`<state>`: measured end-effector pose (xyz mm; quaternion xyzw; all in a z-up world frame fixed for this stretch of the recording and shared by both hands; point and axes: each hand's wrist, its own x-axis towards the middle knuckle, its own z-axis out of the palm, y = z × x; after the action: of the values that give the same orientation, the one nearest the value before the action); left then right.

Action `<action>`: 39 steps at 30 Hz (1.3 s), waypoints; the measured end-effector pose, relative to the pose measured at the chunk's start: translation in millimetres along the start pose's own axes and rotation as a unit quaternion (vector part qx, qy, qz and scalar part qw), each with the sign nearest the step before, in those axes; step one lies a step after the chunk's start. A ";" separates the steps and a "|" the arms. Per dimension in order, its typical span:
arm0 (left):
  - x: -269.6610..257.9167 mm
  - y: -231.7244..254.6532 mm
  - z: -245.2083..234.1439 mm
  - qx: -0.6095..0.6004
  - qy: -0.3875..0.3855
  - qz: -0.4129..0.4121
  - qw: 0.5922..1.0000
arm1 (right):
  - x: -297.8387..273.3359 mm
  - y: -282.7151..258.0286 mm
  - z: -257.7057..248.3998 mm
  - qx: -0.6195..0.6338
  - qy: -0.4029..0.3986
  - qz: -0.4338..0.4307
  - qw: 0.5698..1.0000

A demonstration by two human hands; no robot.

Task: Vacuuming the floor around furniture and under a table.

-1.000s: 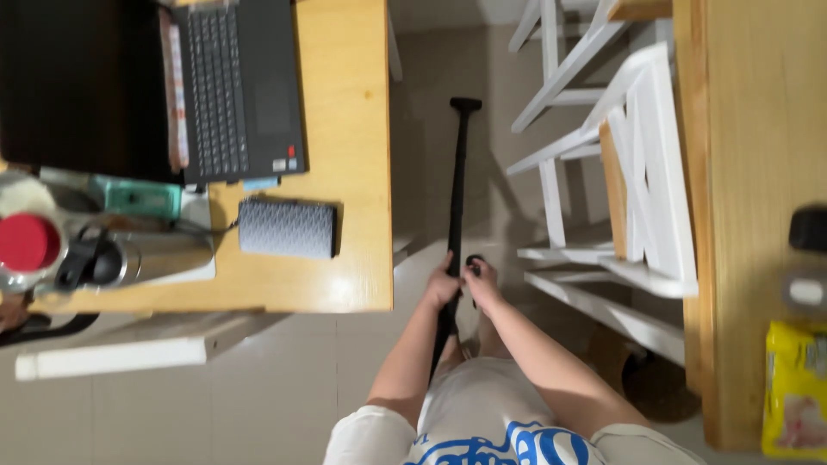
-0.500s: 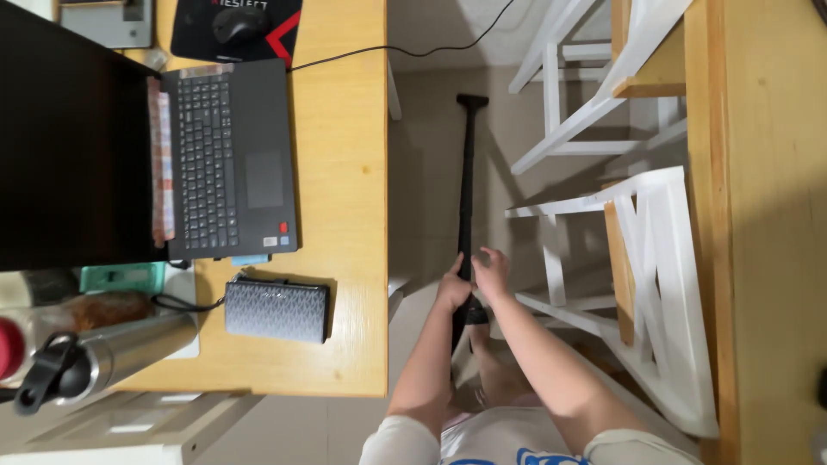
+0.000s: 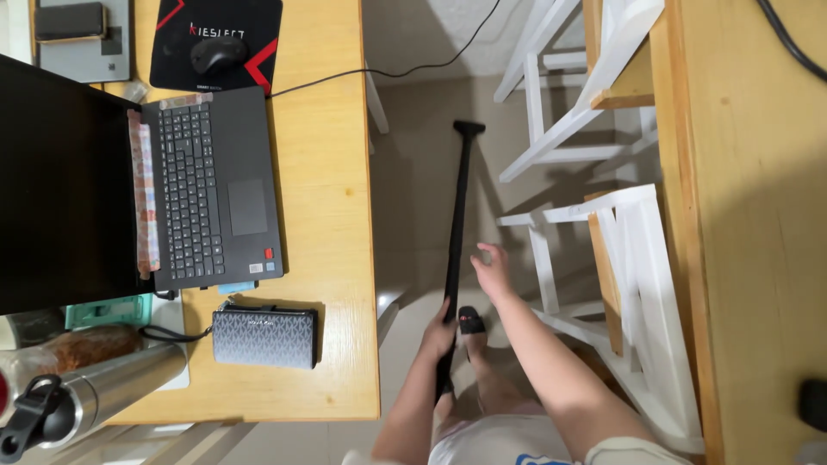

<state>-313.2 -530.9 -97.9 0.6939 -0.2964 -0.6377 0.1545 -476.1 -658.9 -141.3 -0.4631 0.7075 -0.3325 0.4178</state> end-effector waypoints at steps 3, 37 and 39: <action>-41.8 -46.8 -18.3 0.081 0.016 0.053 0.995 | -12.5 -4.6 4.5 0.019 -0.020 0.020 0.999; -67.5 -3.2 -16.9 0.306 -0.139 0.052 0.940 | -82.8 12.6 -42.1 0.028 0.006 -0.039 0.999; -59.3 -10.1 -11.8 0.310 -0.124 0.069 0.940 | -74.5 3.7 -51.4 0.027 0.009 -0.026 0.999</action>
<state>-300.2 -488.9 -55.2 0.6008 -0.5433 -0.5829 -0.0632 -507.2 -583.8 -101.2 -0.4672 0.6896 -0.3662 0.4149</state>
